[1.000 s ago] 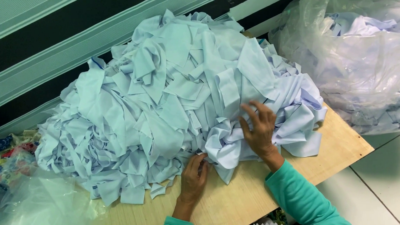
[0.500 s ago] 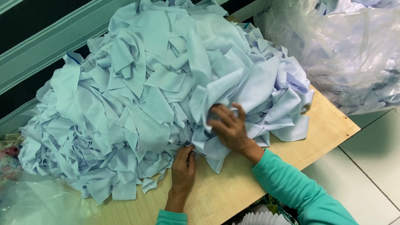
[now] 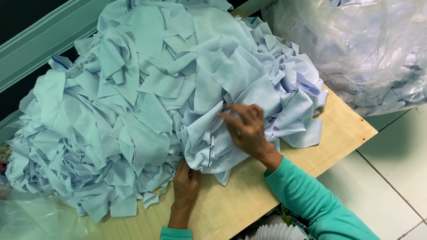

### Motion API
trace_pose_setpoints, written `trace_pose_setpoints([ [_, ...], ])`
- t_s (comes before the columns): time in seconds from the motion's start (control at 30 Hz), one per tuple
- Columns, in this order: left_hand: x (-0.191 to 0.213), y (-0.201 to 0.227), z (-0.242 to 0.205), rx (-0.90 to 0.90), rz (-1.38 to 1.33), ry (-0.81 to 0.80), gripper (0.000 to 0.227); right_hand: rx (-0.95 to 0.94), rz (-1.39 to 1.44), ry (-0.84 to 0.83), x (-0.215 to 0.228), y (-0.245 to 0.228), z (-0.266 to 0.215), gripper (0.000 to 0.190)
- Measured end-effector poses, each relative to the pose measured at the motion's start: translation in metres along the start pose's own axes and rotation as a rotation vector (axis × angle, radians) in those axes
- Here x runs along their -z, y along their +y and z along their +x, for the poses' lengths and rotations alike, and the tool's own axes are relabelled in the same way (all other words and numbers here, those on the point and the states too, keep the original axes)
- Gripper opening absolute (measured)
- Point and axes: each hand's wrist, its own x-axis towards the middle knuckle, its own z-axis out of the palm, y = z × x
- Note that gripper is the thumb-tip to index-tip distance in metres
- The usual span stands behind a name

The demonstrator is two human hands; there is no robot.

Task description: The person folds light blue fabric pieces on a wooden table, rolls them into cylinders, and slides them into clear plastic bags by hand before placing the bagged items into a cardboard box. They handle the fabric pieces one at a time from a large pile and flatten the bagged items to remove air.

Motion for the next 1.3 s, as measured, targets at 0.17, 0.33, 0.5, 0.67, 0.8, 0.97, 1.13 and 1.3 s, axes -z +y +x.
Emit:
trace_pose_setpoints([
  [0.17, -0.001, 0.006, 0.003, -0.038, 0.059, 0.143, 0.016, -0.393, -0.43, -0.102, 0.008, 0.063, -0.024, 0.044],
  [0.33, 0.011, 0.015, 0.001, -0.077, 0.077, 0.306, 0.02, -0.402, -0.428, -0.092, -0.01, 0.083, -0.051, 0.011],
  [0.5, 0.017, 0.048, -0.004, -0.083, -0.036, 0.405, 0.023, -0.426, -0.201, 0.135, 0.027, 0.044, -0.011, 0.014],
  [0.67, 0.012, 0.085, -0.003, -0.24, -0.065, 0.304, 0.027, -0.544, 0.312, 0.211, 0.069, 0.0, -0.013, 0.026],
  [0.8, -0.006, 0.132, 0.011, -0.342, -0.132, 0.216, 0.033, -0.584, 0.418, 0.097, 0.101, -0.048, -0.028, 0.032],
  [0.97, -0.044, 0.144, 0.0, -0.578, 0.014, -0.031, 0.03, -0.6, 0.615, -0.148, 0.135, -0.084, -0.069, 0.033],
  [1.13, -0.046, 0.159, -0.014, -0.62, -0.092, -0.163, 0.009, -0.662, 0.524, -0.173, 0.197, -0.078, -0.094, 0.022],
  [1.3, -0.043, 0.153, -0.025, -0.624, -0.16, -0.286, 0.01, -0.778, 0.393, 0.002, 0.239, -0.073, -0.121, 0.023],
])
